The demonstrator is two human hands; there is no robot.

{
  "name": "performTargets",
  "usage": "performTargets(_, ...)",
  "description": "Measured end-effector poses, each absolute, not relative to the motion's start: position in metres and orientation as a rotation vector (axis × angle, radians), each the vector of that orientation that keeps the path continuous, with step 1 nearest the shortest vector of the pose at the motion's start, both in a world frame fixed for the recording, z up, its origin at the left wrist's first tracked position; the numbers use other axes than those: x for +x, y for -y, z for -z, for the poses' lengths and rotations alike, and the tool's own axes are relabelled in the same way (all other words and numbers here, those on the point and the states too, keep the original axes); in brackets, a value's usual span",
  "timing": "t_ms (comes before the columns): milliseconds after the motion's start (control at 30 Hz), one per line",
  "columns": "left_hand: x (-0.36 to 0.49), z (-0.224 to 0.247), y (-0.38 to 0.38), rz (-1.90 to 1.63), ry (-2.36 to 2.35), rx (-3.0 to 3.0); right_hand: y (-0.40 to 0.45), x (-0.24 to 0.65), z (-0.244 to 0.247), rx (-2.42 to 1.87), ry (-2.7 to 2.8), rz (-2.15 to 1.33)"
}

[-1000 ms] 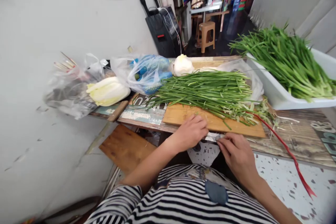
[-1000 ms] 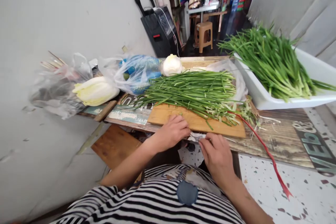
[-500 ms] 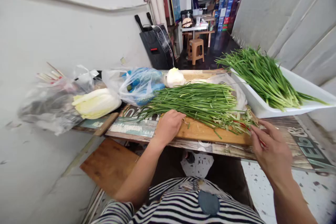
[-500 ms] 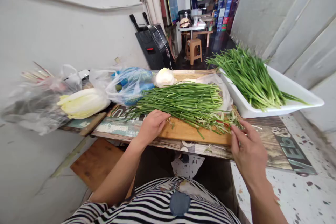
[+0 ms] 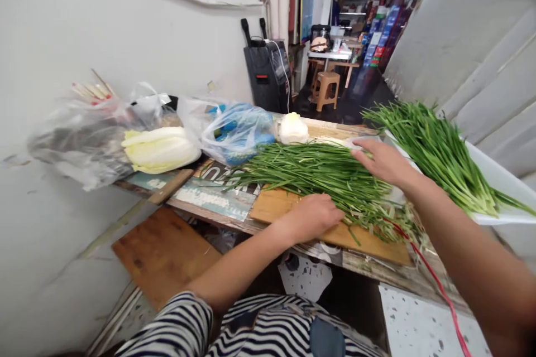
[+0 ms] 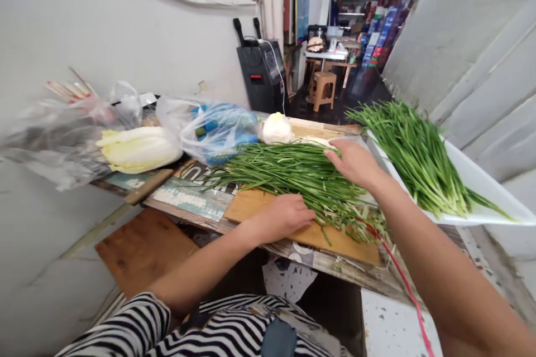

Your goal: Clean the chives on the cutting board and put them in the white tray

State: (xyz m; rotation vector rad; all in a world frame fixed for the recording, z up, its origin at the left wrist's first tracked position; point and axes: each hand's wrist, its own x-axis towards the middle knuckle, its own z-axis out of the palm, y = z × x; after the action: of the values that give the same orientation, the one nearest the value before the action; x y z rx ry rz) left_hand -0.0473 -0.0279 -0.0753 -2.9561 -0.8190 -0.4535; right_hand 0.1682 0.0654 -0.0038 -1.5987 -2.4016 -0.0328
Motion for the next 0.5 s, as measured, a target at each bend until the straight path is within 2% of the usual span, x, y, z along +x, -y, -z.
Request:
performTargets(67,-0.039,0.075,0.026,0.394,0.823,-2.970,-0.115,0.155,0.007,-1.948,2.478,-0.118)
performTargets(133,-0.036,0.077,0.025,0.385,0.815,-2.983,-0.150,0.146,0.017,-2.073,2.510,-0.183)
performTargets(500,-0.024,0.071,0.017,0.439,1.019,-3.052,-0.190,0.146,0.042,-2.272,2.471,-0.310)
